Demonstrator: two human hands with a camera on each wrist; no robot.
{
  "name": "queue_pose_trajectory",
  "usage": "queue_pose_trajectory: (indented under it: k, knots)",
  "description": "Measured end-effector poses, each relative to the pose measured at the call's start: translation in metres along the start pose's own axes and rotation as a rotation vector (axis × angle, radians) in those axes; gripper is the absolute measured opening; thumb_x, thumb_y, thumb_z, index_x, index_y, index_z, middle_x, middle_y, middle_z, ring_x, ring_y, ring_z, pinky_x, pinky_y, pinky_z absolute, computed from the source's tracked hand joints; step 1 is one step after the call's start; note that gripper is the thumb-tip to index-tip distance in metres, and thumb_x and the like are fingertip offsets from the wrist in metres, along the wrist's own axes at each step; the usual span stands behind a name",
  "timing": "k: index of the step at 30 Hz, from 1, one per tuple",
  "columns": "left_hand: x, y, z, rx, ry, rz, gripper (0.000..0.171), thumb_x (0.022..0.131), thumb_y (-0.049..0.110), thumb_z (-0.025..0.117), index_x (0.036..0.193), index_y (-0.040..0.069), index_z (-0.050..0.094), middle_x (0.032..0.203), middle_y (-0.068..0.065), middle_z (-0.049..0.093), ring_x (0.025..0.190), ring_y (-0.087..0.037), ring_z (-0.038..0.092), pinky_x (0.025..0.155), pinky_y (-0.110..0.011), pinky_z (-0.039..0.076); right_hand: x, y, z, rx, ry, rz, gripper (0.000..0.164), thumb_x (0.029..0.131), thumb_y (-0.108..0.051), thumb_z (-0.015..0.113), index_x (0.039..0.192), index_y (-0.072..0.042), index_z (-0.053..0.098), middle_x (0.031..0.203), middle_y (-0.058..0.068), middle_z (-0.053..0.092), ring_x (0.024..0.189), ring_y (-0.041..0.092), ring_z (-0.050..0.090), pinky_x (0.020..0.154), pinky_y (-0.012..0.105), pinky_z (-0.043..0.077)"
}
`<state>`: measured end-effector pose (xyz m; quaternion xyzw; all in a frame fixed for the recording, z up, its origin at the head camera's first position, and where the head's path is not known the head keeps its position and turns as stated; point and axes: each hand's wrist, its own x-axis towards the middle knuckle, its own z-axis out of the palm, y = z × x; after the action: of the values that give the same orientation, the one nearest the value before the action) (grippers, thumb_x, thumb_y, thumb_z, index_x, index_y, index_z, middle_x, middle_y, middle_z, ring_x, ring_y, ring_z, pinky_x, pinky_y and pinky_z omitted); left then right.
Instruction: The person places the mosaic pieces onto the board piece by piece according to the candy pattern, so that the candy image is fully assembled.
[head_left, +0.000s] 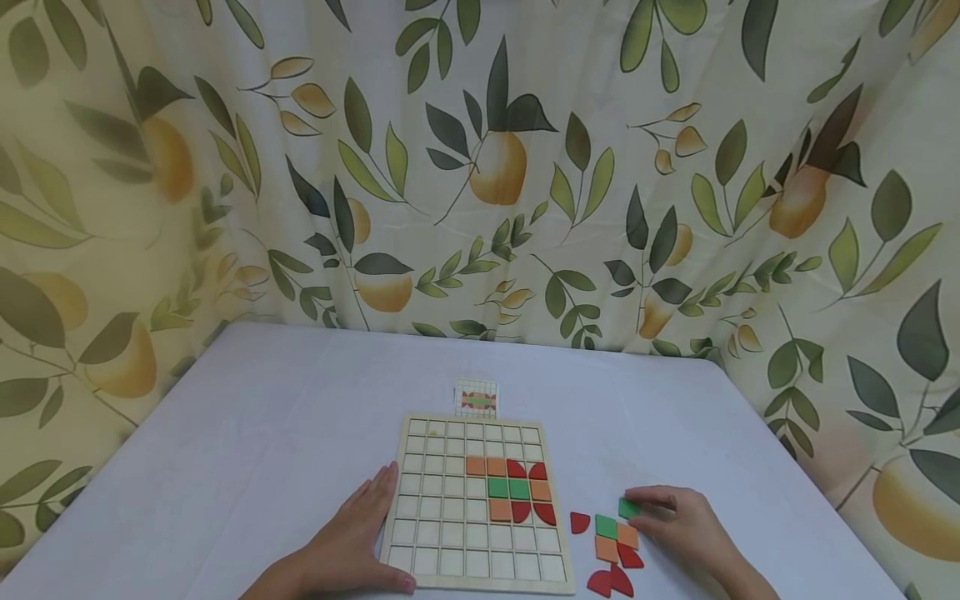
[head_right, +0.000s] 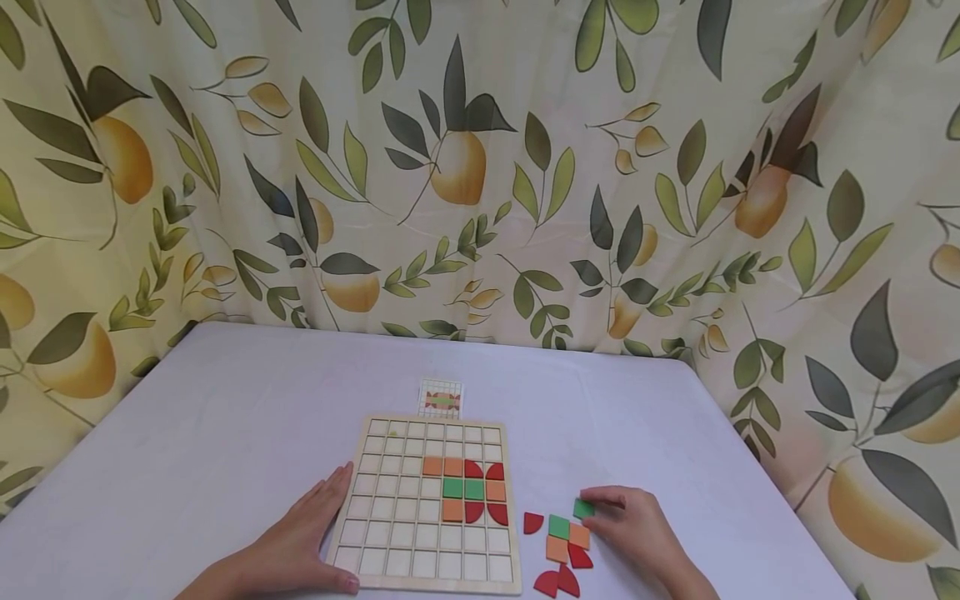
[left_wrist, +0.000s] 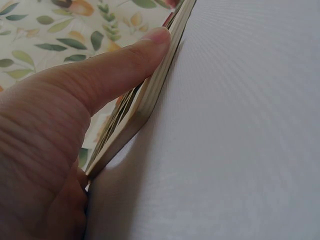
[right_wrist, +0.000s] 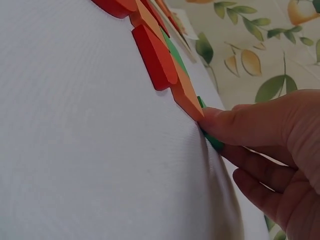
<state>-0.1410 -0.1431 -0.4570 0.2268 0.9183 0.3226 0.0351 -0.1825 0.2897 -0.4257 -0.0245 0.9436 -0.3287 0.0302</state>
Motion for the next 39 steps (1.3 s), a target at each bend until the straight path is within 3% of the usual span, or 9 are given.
queue_pose_trajectory:
  k: [19, 26, 39]
  knots:
    - [0.001, -0.002, 0.001, 0.010, 0.006, 0.003, 0.131, 0.057, 0.074, 0.066, 0.144, -0.006, 0.009, 0.151, -0.018, 0.011, 0.138, -0.027, 0.008, 0.105, -0.034, 0.004, 0.001, 0.002, -0.001, 0.051, 0.018, 0.042, 0.033, 0.073, -0.013, 0.077, 0.103, -0.003, 0.070, 0.101, 0.007, 0.068, 0.105, 0.029, 0.057, 0.086, 0.044, 0.047]
    - [0.001, -0.001, 0.002, 0.005, 0.001, -0.002, 0.132, 0.057, 0.074, 0.066, 0.144, -0.006, 0.009, 0.151, -0.018, 0.010, 0.138, -0.027, 0.008, 0.105, -0.034, 0.003, 0.007, -0.013, 0.002, 0.065, 0.020, -0.022, 0.030, 0.076, -0.013, 0.075, 0.104, -0.004, 0.070, 0.101, 0.006, 0.068, 0.105, 0.029, 0.057, 0.088, 0.050, 0.044]
    - [0.001, 0.000, 0.001, 0.011, -0.002, -0.007, 0.132, 0.057, 0.074, 0.066, 0.144, -0.006, 0.008, 0.151, -0.019, 0.011, 0.138, -0.027, 0.008, 0.107, -0.042, 0.007, 0.015, -0.034, 0.012, 0.110, 0.011, -0.083, 0.029, 0.075, -0.014, 0.077, 0.102, -0.007, 0.071, 0.100, 0.002, 0.068, 0.103, 0.025, 0.058, 0.087, 0.047, 0.046]
